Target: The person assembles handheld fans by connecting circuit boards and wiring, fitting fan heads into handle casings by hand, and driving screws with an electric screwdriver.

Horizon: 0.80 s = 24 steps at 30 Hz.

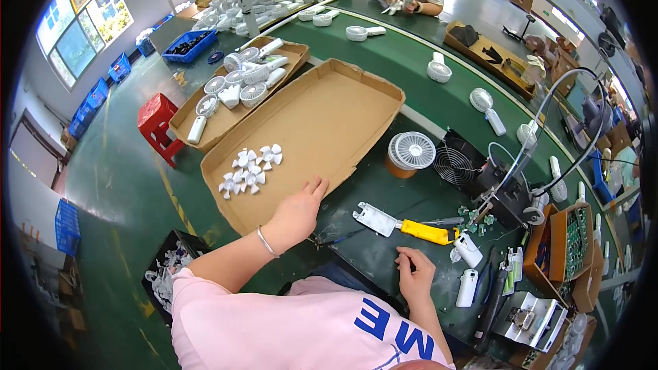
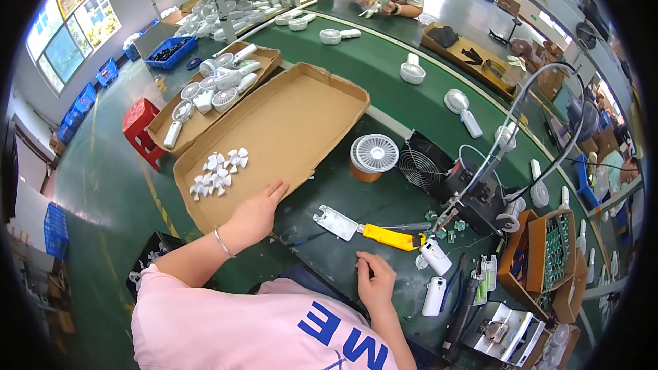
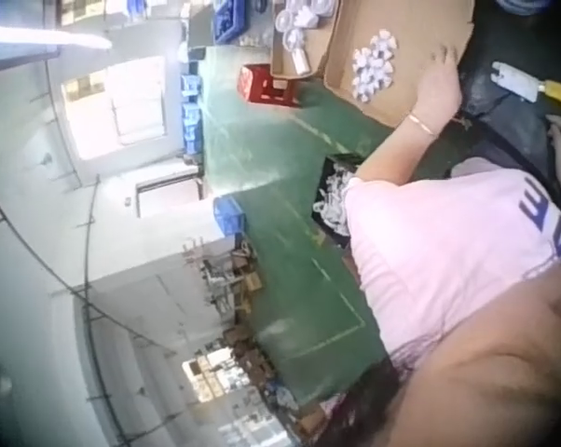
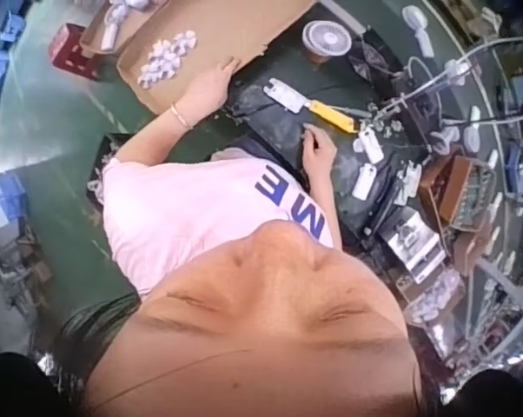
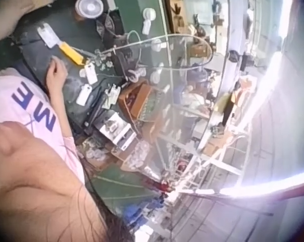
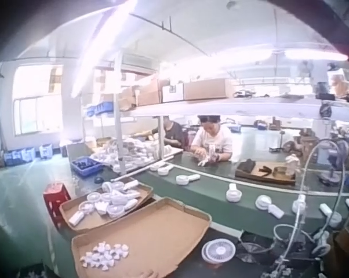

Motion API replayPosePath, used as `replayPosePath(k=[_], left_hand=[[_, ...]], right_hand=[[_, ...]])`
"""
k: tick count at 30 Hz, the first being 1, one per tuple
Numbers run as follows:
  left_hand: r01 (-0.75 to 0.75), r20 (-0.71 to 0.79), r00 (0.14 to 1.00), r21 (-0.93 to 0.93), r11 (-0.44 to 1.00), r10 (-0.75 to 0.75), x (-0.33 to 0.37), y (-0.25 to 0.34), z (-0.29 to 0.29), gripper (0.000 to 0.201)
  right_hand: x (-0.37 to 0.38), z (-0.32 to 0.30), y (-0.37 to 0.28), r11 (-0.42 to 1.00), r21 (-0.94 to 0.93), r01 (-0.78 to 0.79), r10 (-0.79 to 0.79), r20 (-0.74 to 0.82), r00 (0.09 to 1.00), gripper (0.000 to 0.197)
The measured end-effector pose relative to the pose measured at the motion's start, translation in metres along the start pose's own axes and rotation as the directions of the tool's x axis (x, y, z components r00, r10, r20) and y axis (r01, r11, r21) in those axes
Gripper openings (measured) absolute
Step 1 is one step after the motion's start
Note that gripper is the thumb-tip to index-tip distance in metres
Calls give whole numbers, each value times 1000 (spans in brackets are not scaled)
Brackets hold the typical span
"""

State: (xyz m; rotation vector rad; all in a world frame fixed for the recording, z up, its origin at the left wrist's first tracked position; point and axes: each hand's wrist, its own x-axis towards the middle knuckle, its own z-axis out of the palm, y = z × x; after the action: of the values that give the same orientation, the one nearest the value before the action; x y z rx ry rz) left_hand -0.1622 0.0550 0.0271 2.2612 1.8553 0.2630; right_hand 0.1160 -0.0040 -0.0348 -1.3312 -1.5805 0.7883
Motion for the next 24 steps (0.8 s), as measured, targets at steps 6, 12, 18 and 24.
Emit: replayPosePath(k=[6,12,18,24], left_hand=[[96,-52,991,-355,930,-123,9,-15,5,42],[464,-712,609,-35,885,-348,-4,-137,0,66],[231,-228,412,-911,343,-882,-83,-167,35,59],[35,291,683,-929,-367,-670,-100,-41,72,31]], right_hand=[[-1,-1,8,998,11,56,-56,22,998,14],[-8,-9,6,994,52,95,-96,22,995,13],[-8,-10,8,983,13,183,-183,24,983,10],[-7,-8,8,974,11,225,-225,26,974,10]])
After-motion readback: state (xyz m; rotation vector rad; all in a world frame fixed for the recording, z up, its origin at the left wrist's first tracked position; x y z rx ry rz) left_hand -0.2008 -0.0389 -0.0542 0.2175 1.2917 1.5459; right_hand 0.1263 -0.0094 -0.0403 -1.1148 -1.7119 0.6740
